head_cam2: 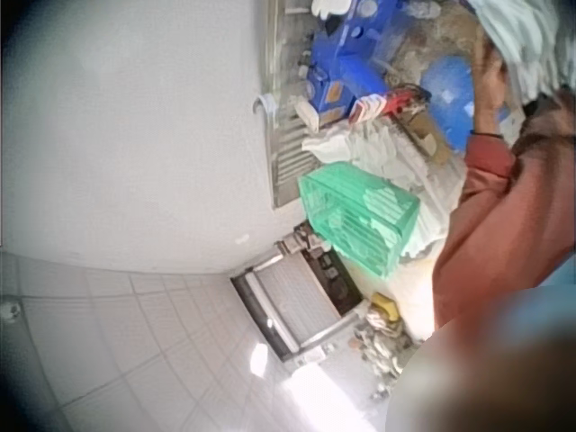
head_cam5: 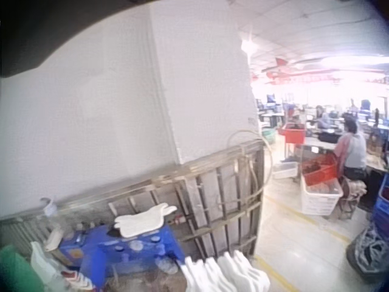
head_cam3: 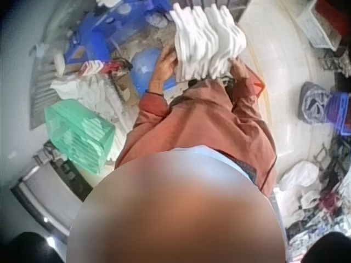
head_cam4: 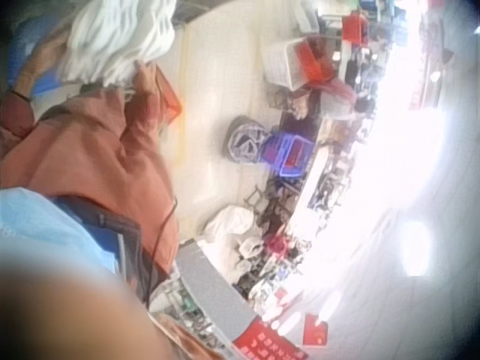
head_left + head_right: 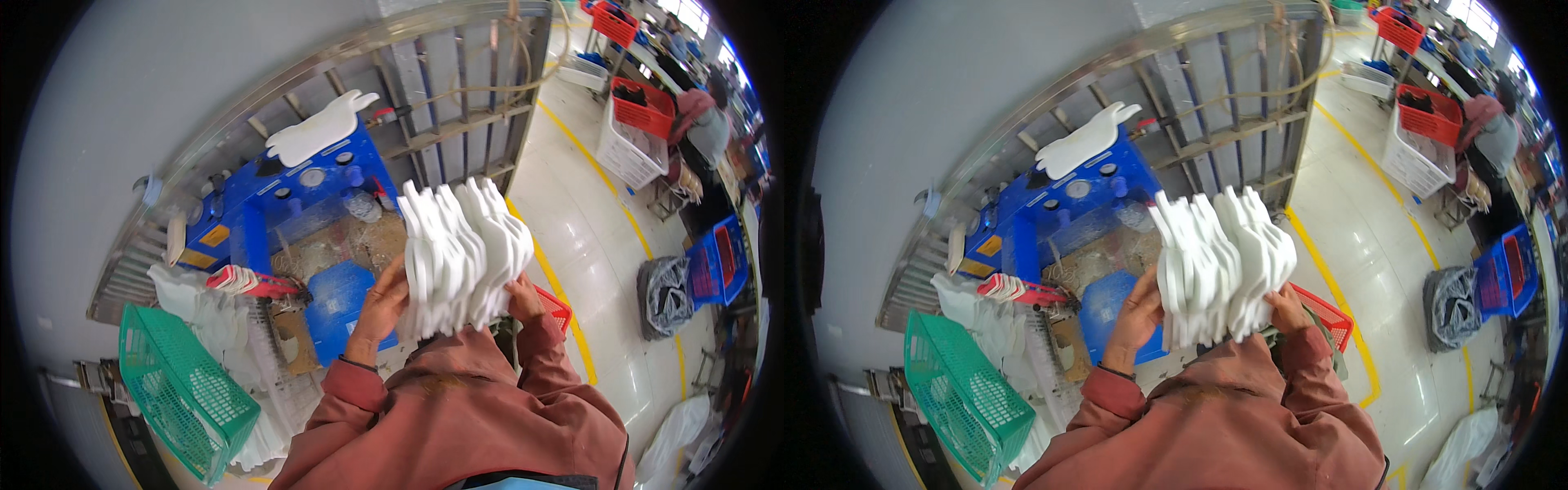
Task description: The person gathers white gloves, ties them with a rubber band, and places them on a metal rack. They then walk to a nearby area, place the gloves into a blue plastic bag, tie the bag, and hang it on a metal gate.
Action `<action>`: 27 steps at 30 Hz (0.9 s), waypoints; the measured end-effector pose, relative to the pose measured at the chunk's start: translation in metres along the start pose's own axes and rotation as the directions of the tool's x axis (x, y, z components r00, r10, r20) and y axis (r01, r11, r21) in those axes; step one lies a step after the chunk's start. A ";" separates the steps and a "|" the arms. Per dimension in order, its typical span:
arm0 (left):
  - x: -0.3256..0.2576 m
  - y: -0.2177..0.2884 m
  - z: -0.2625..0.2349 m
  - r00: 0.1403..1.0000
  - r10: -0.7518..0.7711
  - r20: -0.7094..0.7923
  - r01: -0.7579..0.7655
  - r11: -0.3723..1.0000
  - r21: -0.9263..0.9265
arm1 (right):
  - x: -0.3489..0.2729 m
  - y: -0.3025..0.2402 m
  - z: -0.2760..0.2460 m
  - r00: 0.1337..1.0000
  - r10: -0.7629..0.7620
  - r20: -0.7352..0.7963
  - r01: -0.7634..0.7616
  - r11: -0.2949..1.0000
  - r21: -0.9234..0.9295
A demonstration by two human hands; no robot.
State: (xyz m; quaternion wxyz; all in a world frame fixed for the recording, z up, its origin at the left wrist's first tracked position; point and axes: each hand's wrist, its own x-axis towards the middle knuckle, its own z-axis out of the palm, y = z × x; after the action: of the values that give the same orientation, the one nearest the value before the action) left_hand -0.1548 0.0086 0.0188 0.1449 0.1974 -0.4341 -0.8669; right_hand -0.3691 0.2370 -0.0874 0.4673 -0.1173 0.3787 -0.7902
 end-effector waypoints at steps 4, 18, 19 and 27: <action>-0.026 -0.010 -0.008 0.995 -0.100 0.016 0.100 0.995 -0.028 | -0.012 0.014 0.004 0.998 0.064 0.004 -0.064 0.998 0.004; -0.118 0.009 -0.070 0.993 -0.105 0.055 0.097 0.986 0.134 | 0.008 0.054 0.117 0.995 0.032 0.100 -0.003 0.961 -0.277; -0.125 0.012 -0.076 0.996 -0.072 0.044 0.067 0.993 0.094 | 0.008 0.057 0.129 0.994 0.003 0.113 0.029 0.959 -0.281; -0.196 0.048 -0.118 0.997 -0.002 0.080 0.022 0.966 -0.258 | -0.005 0.084 0.199 0.996 -0.003 0.087 0.039 0.906 -0.421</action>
State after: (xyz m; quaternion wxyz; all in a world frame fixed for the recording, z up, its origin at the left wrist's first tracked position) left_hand 0.0768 -0.0180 0.0355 0.1470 0.1451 -0.3215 -0.9241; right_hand -0.2046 0.1204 -0.0097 0.4378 -0.2527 0.5194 -0.6890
